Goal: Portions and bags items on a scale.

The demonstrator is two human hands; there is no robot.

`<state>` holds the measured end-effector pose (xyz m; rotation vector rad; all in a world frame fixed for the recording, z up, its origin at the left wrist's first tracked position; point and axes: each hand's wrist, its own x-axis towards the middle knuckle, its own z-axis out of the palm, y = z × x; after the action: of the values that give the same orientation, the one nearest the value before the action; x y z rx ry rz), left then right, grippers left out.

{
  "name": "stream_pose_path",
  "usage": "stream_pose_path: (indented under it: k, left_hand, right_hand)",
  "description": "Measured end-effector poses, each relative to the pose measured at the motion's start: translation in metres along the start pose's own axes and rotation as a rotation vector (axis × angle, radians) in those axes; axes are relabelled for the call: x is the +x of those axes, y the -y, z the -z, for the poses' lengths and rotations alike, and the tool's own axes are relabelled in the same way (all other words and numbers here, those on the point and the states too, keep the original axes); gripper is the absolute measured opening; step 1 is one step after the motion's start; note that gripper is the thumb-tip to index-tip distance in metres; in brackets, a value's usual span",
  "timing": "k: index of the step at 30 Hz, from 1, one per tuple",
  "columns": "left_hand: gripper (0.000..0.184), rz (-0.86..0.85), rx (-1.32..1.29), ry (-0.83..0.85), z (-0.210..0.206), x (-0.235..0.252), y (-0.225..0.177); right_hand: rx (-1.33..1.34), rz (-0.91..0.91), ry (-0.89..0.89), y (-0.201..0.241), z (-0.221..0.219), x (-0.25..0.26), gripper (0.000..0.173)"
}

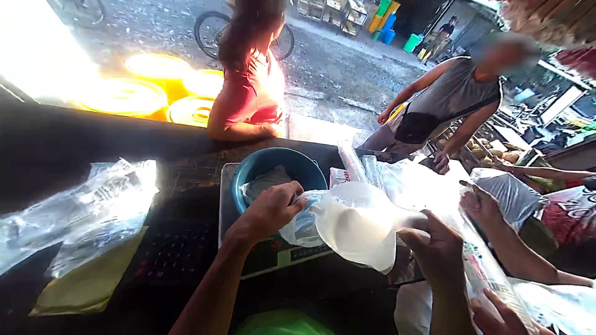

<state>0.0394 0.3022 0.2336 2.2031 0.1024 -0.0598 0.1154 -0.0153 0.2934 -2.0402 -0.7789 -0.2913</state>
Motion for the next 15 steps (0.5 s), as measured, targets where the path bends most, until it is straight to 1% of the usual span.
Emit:
stream_pose_path:
  k: [5,9,13,15]
  left_hand:
    - [0.034,0.016,0.012,-0.009,-0.001,-0.003,0.001]
    - [0.034,0.021,0.028,0.002,-0.001,-0.001,0.003]
    - [0.036,0.025,0.049,0.025,0.002,0.000,-0.001]
    - [0.036,0.030,0.056,0.032,0.003,0.001,-0.002]
  right_hand:
    - [-0.043,-0.008,0.025,-0.001,-0.001,0.004,0.035]
    - [-0.113,-0.006,0.078,-0.002,0.002,0.009,0.044]
    - [-0.109,0.077,0.101,-0.004,0.003,0.014,0.044]
    - [-0.113,0.075,0.099,-0.002,0.002,0.016,0.044]
